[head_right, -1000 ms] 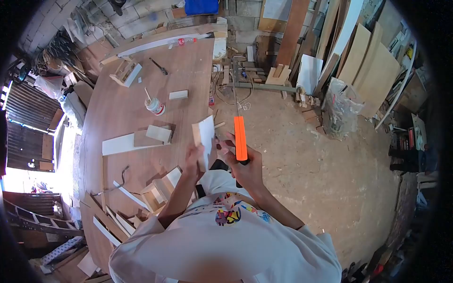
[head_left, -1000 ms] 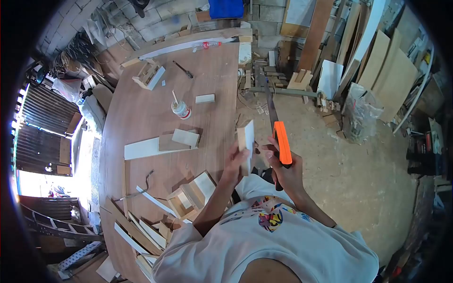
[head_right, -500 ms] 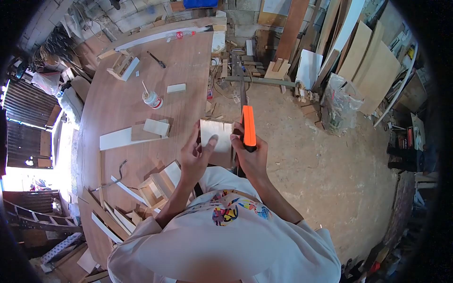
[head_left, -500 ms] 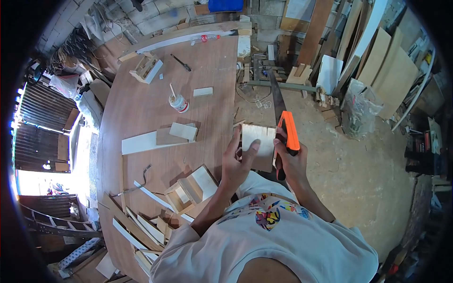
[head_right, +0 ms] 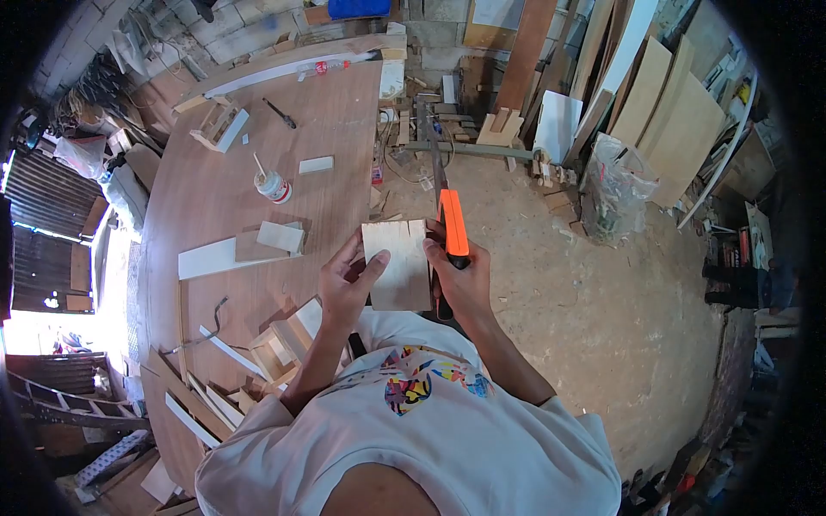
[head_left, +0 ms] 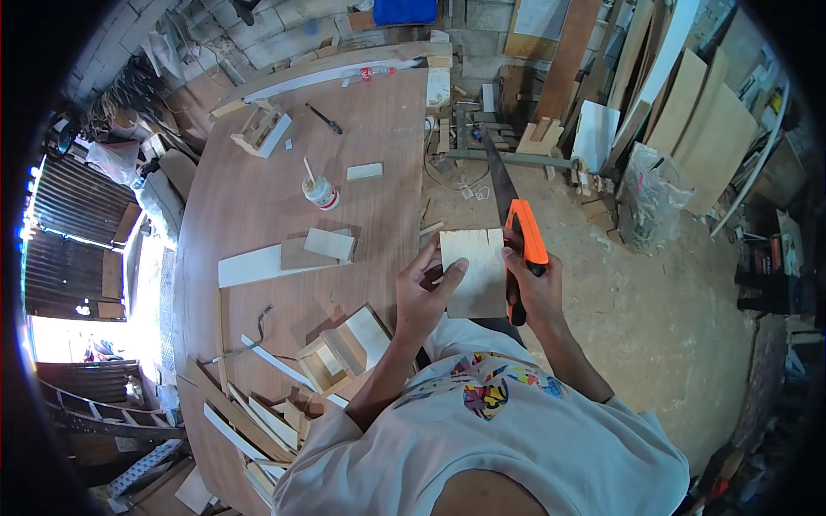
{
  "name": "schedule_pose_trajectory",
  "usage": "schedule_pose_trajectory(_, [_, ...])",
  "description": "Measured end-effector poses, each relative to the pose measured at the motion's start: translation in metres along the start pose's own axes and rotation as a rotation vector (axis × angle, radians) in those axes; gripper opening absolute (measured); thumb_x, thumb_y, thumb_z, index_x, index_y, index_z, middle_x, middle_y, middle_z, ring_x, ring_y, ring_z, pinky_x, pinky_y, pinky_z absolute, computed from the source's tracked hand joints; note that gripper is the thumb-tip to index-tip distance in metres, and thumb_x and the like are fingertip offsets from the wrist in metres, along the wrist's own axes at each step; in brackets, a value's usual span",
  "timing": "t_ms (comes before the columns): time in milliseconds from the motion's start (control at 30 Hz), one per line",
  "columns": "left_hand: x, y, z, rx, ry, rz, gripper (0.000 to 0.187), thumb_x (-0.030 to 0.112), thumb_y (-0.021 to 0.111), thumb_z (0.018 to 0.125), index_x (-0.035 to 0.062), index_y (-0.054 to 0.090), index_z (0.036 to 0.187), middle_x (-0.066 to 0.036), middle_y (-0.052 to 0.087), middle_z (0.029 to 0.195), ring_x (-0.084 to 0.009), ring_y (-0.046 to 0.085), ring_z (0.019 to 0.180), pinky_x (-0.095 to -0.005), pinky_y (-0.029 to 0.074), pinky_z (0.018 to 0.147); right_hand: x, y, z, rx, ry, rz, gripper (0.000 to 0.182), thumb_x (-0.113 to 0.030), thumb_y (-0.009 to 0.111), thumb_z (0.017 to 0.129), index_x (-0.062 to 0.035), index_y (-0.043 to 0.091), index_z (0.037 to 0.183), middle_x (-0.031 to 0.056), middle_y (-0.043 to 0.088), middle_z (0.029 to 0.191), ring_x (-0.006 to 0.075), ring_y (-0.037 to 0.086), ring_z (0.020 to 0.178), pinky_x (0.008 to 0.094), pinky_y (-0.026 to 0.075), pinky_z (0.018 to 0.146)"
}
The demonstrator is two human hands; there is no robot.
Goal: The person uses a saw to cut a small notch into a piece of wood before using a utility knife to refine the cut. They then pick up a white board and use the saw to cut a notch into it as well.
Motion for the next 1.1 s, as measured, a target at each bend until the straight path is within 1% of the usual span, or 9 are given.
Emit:
schedule_pose_trajectory(33, [-0.001,0.000,0.001,0.022,-0.003,-0.020,0.050,0.007,0.063,0.086,-0.0085,0.043,0.129,-0.009,0.064,0.099,-0.0096,0.058,0.089,-0.0223,0.047,0.079,0.000,0.000,0.001,0.000,0.000,0.001,0.032,-0.016,0.063,0.085,0.0012,0.060,0.112,-0.0019,0.057,0.067,0.0031,0.044,0.042,0.0200,0.035,0.037])
schedule_pose_trajectory(133, [0.001,-0.007,0.003,-0.032,-0.131,0.000,0.043,0.008,0.065,0.085,-0.0076,0.049,0.121,-0.010,0.064,0.100,-0.0101,0.059,0.088,-0.0222,0.047,0.077,-0.002,0.000,0.005,-0.019,0.005,-0.020,0.032,-0.017,0.064,0.085,-0.0006,0.061,0.112,-0.0029,0.055,0.064,0.0027,0.043,0.042,0.0201,0.034,0.037])
schedule_pose_trajectory(267, [-0.008,-0.011,0.005,-0.031,-0.175,-0.061,0.033,0.008,0.064,0.084,-0.0036,0.051,0.112,-0.009,0.063,0.099,-0.0108,0.061,0.085,-0.0236,0.050,0.074,0.002,-0.008,0.015,-0.080,-0.027,-0.067,0.032,-0.020,0.063,0.086,-0.0022,0.062,0.113,-0.0017,0.058,0.068,0.0023,0.042,0.042,0.0208,0.034,0.037])
schedule_pose_trajectory(333, [-0.004,-0.006,0.005,0.075,-0.275,-0.343,0.027,0.008,0.062,0.086,0.0013,0.050,0.109,-0.008,0.062,0.099,-0.0131,0.062,0.084,-0.0271,0.054,0.070,0.000,-0.010,0.018,-0.096,-0.057,-0.077,0.033,-0.022,0.064,0.087,-0.0022,0.062,0.113,-0.0007,0.060,0.071,0.0025,0.042,0.041,0.0211,0.034,0.037])
schedule_pose_trajectory(433, [-0.017,-0.010,0.008,0.198,-0.258,-0.589,0.029,0.008,0.060,0.087,0.0033,0.049,0.113,-0.008,0.061,0.102,-0.0166,0.064,0.084,-0.0315,0.057,0.068,-0.008,-0.009,0.017,-0.083,-0.035,0.070,0.037,-0.029,0.064,0.087,-0.0008,0.063,0.111,0.0014,0.063,0.076,0.0030,0.042,0.040,0.0209,0.034,0.036])
schedule_pose_trajectory(567, [-0.012,-0.003,0.008,0.213,-0.148,-0.756,0.030,0.007,0.057,0.089,0.0043,0.046,0.117,-0.011,0.058,0.111,-0.0239,0.062,0.100,-0.0391,0.054,0.084,-0.003,-0.009,0.017,-0.112,-0.026,0.023,0.041,-0.029,0.068,0.084,0.0011,0.062,0.110,0.0023,0.064,0.076,0.0036,0.043,0.039,0.0205,0.033,0.036])
schedule_pose_trajectory(767, [-0.014,0.017,0.002,0.159,-0.121,-0.710,0.032,0.004,0.055,0.090,0.0040,0.044,0.120,-0.013,0.055,0.118,-0.0252,0.055,0.111,-0.0435,0.046,0.096,0.003,-0.008,0.019,-0.052,0.029,0.022,0.035,-0.021,0.072,0.080,0.0023,0.063,0.104,0.0004,0.058,0.065,0.0043,0.044,0.039,0.0208,0.033,0.035])
schedule_pose_trajectory(933, [-0.019,0.008,-0.001,0.048,-0.181,-0.570,0.039,0.001,0.060,0.085,0.0034,0.044,0.121,-0.011,0.055,0.119,-0.0218,0.055,0.110,-0.0387,0.046,0.093,-0.006,-0.014,0.018,-0.012,0.004,0.093,0.029,-0.017,0.072,0.079,0.0019,0.063,0.100,-0.0009,0.055,0.060,0.0049,0.044,0.038,0.0213,0.032,0.035])
schedule_pose_trajectory(1100, [-0.022,0.001,0.001,-0.026,-0.119,-0.469,0.046,0.001,0.062,0.083,0.0028,0.043,0.124,-0.009,0.056,0.118,-0.0160,0.055,0.107,-0.0308,0.042,0.094,-0.011,-0.014,0.015,-0.005,-0.052,0.021,0.031,-0.018,0.072,0.079,0.0023,0.063,0.100,-0.0004,0.055,0.060,0.0053,0.044,0.038,0.0210,0.033,0.036])
Point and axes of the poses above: each hand's wrist, its own z-axis towards the middle knuckle, its own y-axis out of the palm, x = y × z, the point moved 1 cm from there along z, towards the middle knuckle
